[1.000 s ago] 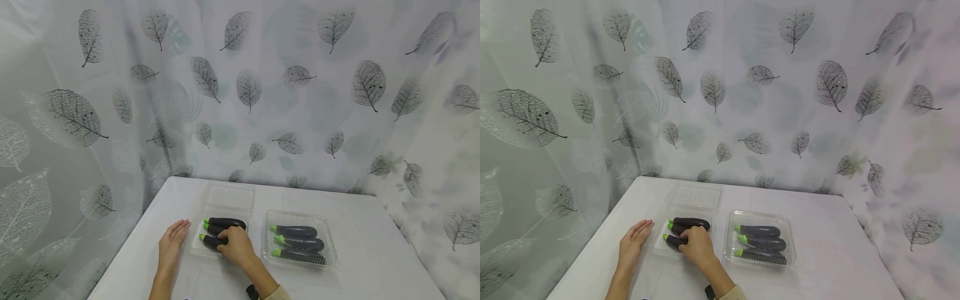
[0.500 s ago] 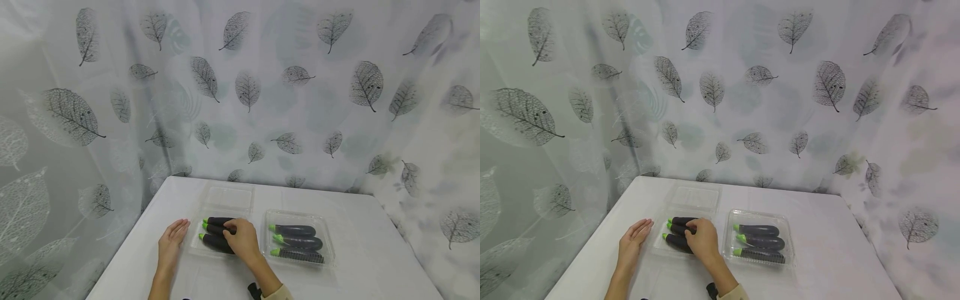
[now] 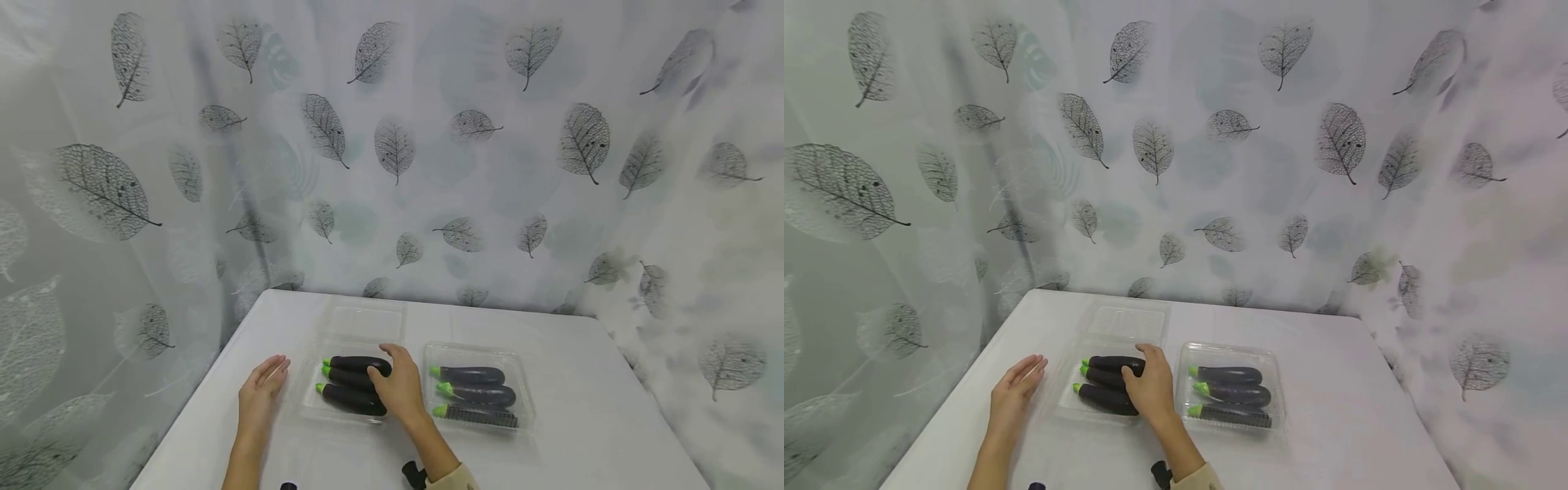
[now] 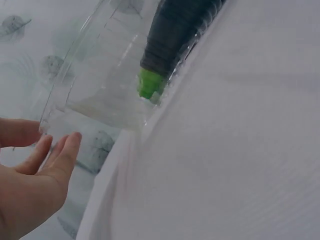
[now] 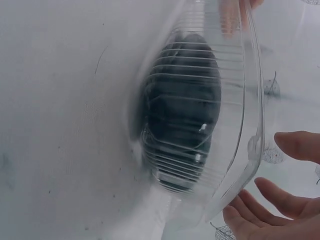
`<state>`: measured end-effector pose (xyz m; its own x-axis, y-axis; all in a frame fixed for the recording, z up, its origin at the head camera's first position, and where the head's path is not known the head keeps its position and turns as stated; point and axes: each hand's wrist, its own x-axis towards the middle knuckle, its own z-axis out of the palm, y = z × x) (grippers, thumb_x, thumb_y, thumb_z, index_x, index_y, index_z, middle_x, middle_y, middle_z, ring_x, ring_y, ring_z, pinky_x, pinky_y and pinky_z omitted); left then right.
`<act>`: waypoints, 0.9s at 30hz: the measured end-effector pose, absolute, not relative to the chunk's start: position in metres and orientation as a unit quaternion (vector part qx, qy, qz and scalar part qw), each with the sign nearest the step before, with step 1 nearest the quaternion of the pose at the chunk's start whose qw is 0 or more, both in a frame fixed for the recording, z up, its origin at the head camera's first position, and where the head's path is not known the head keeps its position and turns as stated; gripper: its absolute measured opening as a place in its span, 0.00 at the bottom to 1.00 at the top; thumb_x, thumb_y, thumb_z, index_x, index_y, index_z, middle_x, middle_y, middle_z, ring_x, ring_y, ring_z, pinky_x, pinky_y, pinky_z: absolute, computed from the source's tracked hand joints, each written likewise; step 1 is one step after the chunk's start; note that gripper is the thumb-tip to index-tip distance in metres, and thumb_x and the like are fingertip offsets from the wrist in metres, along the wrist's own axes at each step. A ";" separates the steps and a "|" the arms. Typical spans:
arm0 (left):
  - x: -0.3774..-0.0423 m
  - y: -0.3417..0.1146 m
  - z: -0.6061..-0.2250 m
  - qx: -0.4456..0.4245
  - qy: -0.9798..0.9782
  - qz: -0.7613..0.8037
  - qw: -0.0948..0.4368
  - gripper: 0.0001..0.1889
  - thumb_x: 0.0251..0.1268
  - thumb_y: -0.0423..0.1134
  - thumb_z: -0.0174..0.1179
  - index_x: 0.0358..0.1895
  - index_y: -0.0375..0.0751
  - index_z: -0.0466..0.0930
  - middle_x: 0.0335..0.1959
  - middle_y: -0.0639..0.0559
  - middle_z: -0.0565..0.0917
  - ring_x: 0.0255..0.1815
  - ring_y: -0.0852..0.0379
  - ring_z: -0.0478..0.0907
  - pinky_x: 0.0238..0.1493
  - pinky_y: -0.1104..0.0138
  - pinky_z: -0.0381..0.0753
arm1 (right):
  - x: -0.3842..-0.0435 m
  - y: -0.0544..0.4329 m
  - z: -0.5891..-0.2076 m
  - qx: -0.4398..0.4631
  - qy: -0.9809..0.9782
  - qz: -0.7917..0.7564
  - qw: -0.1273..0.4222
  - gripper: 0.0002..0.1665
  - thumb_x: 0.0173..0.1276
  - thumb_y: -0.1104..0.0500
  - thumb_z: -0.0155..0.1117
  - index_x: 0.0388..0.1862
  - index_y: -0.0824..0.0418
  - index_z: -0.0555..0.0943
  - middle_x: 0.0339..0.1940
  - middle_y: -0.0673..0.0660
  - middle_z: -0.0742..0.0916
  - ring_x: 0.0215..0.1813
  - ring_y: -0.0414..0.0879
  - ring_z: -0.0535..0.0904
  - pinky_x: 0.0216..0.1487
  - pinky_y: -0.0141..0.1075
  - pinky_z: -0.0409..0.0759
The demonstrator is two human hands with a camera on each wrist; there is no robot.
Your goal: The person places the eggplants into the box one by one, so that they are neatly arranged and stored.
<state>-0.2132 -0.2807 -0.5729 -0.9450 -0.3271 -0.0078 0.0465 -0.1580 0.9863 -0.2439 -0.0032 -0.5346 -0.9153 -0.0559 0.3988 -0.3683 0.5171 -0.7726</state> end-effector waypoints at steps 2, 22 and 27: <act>-0.214 -0.289 -0.570 0.112 -0.640 -0.750 0.126 0.26 0.82 0.34 0.54 0.77 0.34 0.63 0.75 0.41 0.71 0.75 0.51 0.72 0.67 0.75 0.76 | -0.246 -0.003 -0.534 0.119 -0.855 0.481 0.157 0.29 0.67 0.61 0.74 0.65 0.68 0.79 0.64 0.67 0.82 0.66 0.64 0.80 0.65 0.59 0.81; -0.262 -0.298 -0.547 0.046 -0.642 -0.765 0.038 0.30 0.84 0.28 0.45 0.82 0.28 0.48 0.82 0.34 0.58 0.83 0.43 0.56 0.80 0.64 0.63 | -0.278 0.002 -0.522 0.052 -0.840 0.538 0.047 0.43 0.74 0.61 0.62 0.79 0.77 0.57 0.78 0.79 0.65 0.79 0.74 0.60 0.79 0.67 0.60; -0.272 -0.295 -0.546 0.042 -0.650 -0.758 0.018 0.31 0.84 0.28 0.43 0.82 0.26 0.45 0.83 0.32 0.54 0.84 0.42 0.53 0.83 0.58 0.57 | -0.286 0.003 -0.521 0.040 -0.826 0.561 0.040 0.41 0.74 0.63 0.59 0.77 0.81 0.57 0.76 0.82 0.64 0.79 0.76 0.58 0.80 0.66 0.57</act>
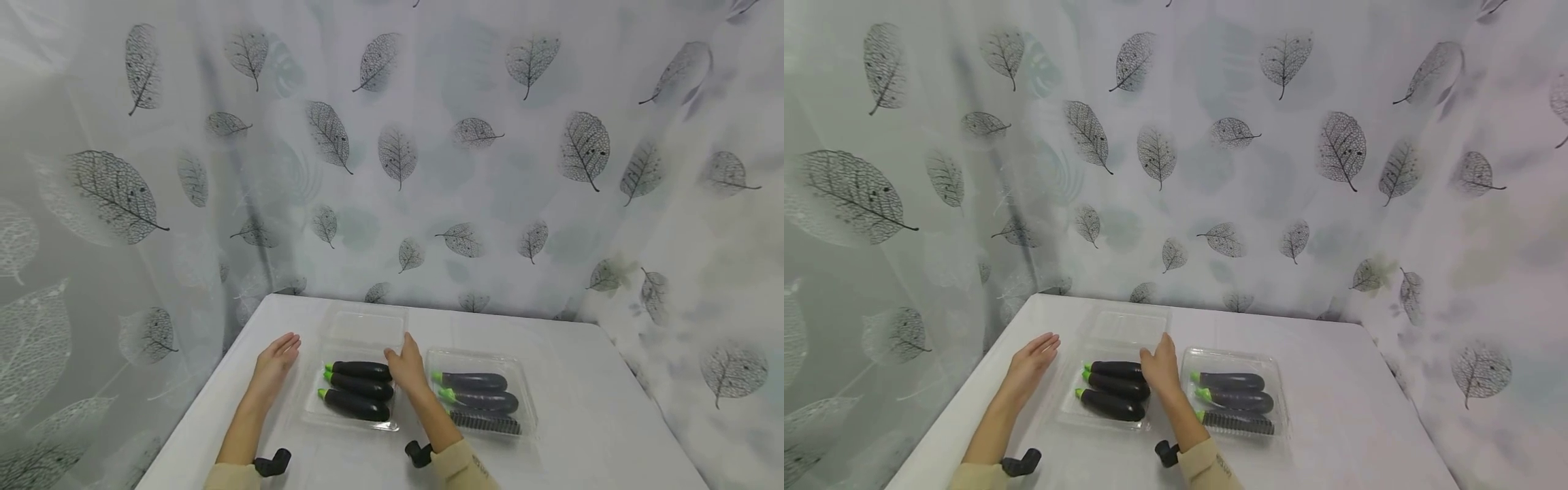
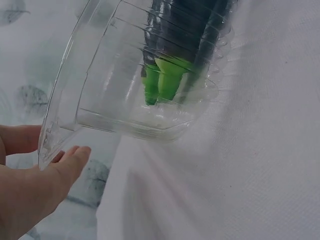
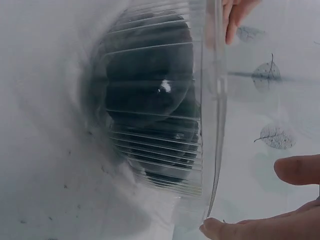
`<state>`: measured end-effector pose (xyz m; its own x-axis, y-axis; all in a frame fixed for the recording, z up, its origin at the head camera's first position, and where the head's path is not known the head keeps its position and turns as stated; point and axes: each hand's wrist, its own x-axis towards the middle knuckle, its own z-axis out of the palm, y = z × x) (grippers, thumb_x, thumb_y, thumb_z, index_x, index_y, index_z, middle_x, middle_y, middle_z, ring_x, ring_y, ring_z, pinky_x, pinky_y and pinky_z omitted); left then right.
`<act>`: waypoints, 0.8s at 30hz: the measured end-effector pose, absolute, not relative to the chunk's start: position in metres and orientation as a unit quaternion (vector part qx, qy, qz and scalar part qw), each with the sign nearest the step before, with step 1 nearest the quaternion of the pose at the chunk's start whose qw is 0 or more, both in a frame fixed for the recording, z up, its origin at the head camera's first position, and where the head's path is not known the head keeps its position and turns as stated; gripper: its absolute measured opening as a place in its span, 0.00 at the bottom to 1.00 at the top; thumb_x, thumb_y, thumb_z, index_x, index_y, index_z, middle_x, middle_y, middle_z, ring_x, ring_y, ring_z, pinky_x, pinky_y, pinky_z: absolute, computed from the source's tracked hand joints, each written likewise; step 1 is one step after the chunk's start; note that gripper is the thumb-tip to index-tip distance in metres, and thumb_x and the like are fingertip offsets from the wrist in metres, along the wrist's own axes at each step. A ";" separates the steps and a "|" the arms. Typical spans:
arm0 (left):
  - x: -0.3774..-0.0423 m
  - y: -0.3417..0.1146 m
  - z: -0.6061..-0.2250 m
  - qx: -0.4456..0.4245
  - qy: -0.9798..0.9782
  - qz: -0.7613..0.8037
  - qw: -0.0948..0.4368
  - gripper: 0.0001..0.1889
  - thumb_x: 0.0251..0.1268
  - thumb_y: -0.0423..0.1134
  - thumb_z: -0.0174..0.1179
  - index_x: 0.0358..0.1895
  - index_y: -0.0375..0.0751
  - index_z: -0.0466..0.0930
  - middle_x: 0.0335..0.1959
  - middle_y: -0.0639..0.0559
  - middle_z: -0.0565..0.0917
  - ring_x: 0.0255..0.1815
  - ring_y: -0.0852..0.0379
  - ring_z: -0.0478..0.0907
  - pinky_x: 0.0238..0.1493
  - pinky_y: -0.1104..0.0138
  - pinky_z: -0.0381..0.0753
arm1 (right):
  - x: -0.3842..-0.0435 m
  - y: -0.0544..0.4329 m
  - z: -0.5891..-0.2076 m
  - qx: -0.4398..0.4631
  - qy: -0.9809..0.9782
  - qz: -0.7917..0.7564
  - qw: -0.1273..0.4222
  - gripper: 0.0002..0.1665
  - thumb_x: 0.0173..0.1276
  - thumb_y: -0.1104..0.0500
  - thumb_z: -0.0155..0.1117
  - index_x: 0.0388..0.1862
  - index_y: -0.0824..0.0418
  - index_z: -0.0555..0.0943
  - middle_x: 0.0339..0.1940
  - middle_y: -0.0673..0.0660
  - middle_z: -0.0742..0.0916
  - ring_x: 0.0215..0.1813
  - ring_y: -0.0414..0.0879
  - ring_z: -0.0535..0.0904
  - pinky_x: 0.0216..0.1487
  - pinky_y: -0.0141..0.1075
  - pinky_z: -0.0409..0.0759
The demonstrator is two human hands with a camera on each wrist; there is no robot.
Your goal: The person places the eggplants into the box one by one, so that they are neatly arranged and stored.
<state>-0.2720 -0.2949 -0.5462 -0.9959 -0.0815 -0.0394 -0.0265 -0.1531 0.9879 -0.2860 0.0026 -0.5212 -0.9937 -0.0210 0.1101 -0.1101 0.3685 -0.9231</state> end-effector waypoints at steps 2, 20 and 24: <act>-0.276 -0.294 -0.545 0.043 -0.652 -0.757 0.013 0.31 0.84 0.28 0.44 0.82 0.26 0.45 0.83 0.31 0.55 0.84 0.41 0.53 0.83 0.58 0.56 | -0.290 0.003 -0.521 0.024 -0.824 0.565 0.027 0.41 0.75 0.62 0.57 0.77 0.82 0.55 0.77 0.82 0.63 0.80 0.75 0.57 0.81 0.65 0.55; -0.306 -0.284 -0.556 0.016 -0.610 -0.792 -0.023 0.32 0.80 0.20 0.41 0.81 0.21 0.42 0.82 0.25 0.50 0.84 0.37 0.49 0.83 0.55 0.55 | -0.308 0.012 -0.526 -0.036 -0.800 0.598 -0.039 0.39 0.70 0.65 0.52 0.73 0.88 0.57 0.74 0.84 0.65 0.77 0.77 0.59 0.80 0.63 0.60; -0.309 -0.283 -0.558 0.007 -0.597 -0.802 -0.031 0.32 0.80 0.20 0.41 0.81 0.21 0.40 0.83 0.25 0.48 0.85 0.37 0.48 0.83 0.55 0.54 | -0.311 0.012 -0.525 -0.033 -0.803 0.595 -0.034 0.36 0.70 0.67 0.48 0.72 0.88 0.59 0.74 0.84 0.66 0.77 0.76 0.60 0.81 0.62 0.60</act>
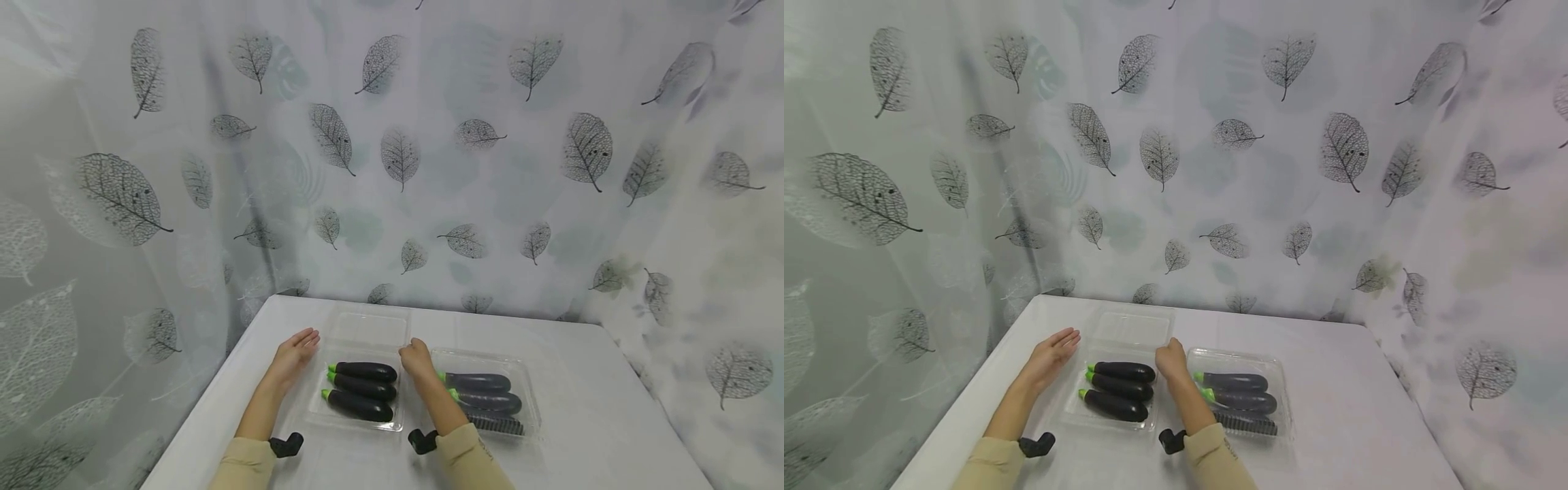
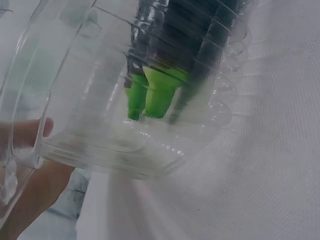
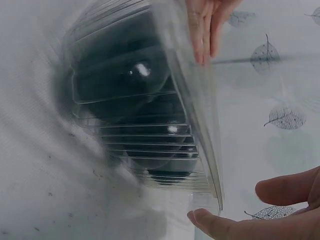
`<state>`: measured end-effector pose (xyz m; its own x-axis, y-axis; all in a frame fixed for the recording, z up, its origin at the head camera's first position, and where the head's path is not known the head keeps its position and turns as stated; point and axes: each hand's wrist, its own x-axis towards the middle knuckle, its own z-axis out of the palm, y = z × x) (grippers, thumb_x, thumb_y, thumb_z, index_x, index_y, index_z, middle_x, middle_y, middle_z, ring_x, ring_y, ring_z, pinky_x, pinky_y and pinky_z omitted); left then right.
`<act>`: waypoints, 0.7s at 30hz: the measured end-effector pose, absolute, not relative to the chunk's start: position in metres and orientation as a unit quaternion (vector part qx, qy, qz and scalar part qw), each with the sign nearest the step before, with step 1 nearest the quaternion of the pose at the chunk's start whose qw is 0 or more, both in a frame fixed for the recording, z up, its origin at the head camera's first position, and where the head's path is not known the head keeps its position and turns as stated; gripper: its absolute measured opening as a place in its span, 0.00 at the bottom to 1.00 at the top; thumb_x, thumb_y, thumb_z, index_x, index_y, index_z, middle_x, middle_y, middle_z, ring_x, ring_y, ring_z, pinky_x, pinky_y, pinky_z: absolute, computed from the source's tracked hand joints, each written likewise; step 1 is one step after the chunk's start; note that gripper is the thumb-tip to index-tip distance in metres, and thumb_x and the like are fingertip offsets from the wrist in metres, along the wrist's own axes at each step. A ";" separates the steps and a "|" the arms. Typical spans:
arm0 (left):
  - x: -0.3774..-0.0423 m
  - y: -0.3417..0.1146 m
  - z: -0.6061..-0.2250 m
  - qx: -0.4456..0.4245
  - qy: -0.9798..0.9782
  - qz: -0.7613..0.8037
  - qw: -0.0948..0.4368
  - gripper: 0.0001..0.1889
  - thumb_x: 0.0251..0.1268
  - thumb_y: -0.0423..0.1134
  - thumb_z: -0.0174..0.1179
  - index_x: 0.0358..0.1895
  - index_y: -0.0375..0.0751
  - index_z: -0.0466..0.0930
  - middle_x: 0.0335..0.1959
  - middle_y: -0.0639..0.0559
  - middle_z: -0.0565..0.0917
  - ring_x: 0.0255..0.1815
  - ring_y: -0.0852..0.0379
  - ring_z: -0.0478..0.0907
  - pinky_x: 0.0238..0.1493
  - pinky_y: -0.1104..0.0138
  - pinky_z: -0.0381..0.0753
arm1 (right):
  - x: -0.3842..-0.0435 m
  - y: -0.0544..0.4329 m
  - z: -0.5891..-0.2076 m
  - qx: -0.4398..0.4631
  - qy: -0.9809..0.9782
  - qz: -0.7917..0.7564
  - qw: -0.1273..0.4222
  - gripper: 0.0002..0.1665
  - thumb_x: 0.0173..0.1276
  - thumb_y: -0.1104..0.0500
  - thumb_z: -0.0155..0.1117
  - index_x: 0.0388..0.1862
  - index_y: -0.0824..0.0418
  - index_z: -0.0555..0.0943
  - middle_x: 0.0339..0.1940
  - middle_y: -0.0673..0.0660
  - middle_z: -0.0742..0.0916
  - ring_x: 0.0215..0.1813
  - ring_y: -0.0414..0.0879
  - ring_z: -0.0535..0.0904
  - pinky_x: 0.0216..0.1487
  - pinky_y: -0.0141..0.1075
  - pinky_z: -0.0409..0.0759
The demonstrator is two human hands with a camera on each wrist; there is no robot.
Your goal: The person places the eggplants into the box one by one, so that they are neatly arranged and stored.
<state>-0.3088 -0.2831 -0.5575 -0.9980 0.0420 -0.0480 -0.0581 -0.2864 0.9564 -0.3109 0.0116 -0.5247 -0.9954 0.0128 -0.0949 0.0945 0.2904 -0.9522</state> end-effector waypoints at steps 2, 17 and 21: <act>-0.310 -0.283 -0.558 -0.004 0.587 0.809 0.035 0.32 0.80 0.19 0.40 0.81 0.22 0.39 0.83 0.26 0.47 0.85 0.37 0.47 0.83 0.56 0.53 | -0.312 0.012 -0.524 0.035 0.804 -0.593 0.036 0.34 0.71 0.68 0.44 0.72 0.88 0.59 0.74 0.84 0.66 0.78 0.76 0.59 0.81 0.62 0.60; -0.315 -0.281 -0.560 0.006 0.525 0.850 0.046 0.33 0.76 0.14 0.33 0.81 0.22 0.37 0.83 0.26 0.44 0.85 0.36 0.45 0.84 0.55 0.51 | -0.313 0.016 -0.527 0.033 0.817 -0.575 0.041 0.31 0.63 0.73 0.54 0.63 0.92 0.66 0.66 0.86 0.72 0.69 0.77 0.70 0.72 0.64 0.73; -0.314 -0.282 -0.560 0.008 0.517 0.855 0.044 0.34 0.75 0.13 0.33 0.81 0.22 0.37 0.83 0.26 0.44 0.85 0.36 0.45 0.84 0.55 0.50 | -0.312 0.014 -0.529 0.025 0.812 -0.581 0.040 0.31 0.64 0.72 0.54 0.64 0.90 0.67 0.65 0.85 0.74 0.68 0.75 0.72 0.69 0.62 0.77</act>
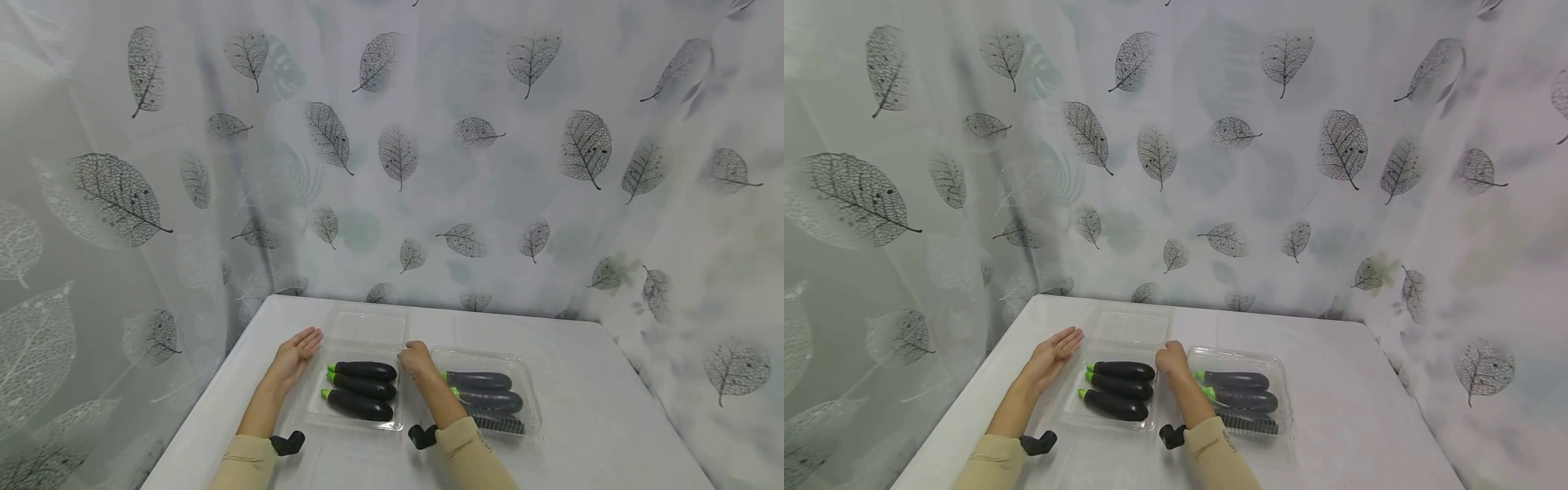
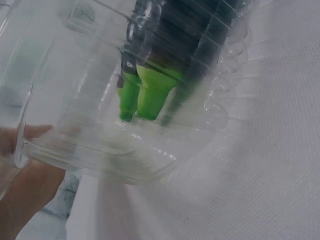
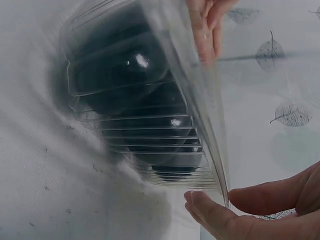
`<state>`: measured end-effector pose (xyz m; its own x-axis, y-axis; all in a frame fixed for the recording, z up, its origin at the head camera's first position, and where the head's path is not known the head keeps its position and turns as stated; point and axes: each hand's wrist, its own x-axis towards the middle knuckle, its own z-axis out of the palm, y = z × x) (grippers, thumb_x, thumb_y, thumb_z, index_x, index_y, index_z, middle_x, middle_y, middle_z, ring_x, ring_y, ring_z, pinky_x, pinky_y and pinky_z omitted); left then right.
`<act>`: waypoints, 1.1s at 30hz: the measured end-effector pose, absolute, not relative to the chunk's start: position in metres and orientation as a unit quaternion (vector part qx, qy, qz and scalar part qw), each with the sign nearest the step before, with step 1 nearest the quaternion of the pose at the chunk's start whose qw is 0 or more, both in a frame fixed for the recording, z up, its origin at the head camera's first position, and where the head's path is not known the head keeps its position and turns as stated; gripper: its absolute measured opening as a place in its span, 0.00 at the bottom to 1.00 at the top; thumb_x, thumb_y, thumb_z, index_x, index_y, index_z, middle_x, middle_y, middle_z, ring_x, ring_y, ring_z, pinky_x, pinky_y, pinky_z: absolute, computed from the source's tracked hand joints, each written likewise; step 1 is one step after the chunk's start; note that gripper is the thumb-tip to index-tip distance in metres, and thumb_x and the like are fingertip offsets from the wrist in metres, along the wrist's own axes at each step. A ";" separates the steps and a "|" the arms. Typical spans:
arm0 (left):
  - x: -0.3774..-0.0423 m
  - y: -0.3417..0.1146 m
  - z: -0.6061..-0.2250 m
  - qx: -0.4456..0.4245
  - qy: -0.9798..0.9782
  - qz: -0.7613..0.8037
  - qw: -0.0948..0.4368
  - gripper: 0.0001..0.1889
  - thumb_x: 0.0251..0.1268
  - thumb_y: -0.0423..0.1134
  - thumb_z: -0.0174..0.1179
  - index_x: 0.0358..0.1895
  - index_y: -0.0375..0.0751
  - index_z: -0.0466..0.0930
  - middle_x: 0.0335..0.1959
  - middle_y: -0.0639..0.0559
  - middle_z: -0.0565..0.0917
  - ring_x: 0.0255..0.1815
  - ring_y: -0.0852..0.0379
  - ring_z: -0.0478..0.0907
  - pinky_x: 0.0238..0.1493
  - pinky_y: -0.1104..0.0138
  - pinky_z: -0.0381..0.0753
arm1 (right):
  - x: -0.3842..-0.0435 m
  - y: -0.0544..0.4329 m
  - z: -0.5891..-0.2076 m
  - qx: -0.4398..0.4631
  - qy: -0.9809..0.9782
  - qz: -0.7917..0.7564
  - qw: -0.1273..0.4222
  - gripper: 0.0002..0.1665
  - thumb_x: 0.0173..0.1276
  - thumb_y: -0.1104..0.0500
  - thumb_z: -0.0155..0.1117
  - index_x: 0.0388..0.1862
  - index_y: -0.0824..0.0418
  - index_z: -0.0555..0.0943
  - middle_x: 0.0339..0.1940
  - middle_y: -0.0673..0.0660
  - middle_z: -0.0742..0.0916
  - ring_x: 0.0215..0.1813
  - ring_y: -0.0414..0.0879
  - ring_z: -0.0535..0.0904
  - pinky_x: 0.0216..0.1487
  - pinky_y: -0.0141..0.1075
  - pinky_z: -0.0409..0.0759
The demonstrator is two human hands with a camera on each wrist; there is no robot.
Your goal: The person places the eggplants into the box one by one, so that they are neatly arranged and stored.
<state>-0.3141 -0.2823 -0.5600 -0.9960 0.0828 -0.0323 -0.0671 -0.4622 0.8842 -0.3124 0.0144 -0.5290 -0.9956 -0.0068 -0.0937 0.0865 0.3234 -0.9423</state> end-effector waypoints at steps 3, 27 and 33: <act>-0.314 -0.282 -0.561 0.008 0.509 0.860 0.039 0.34 0.74 0.12 0.32 0.81 0.22 0.36 0.83 0.26 0.44 0.85 0.36 0.44 0.84 0.55 0.49 | -0.311 0.014 -0.530 0.023 0.806 -0.591 0.034 0.29 0.66 0.71 0.54 0.64 0.87 0.68 0.61 0.82 0.77 0.61 0.71 0.77 0.62 0.56 0.82; -0.313 -0.278 -0.563 -0.023 0.437 0.899 -0.005 0.38 0.69 0.08 0.31 0.82 0.27 0.40 0.84 0.30 0.48 0.84 0.37 0.48 0.83 0.57 0.56 | -0.314 0.012 -0.530 0.028 0.762 -0.645 0.044 0.20 0.68 0.77 0.59 0.58 0.80 0.68 0.44 0.73 0.83 0.36 0.49 0.80 0.31 0.25 0.76; -0.313 -0.279 -0.564 -0.020 0.418 0.908 -0.009 0.39 0.67 0.07 0.30 0.82 0.27 0.38 0.84 0.30 0.48 0.84 0.37 0.48 0.84 0.58 0.55 | -0.314 0.012 -0.527 0.032 0.738 -0.671 0.066 0.22 0.71 0.77 0.53 0.62 0.80 0.66 0.51 0.75 0.81 0.46 0.55 0.85 0.30 0.23 0.74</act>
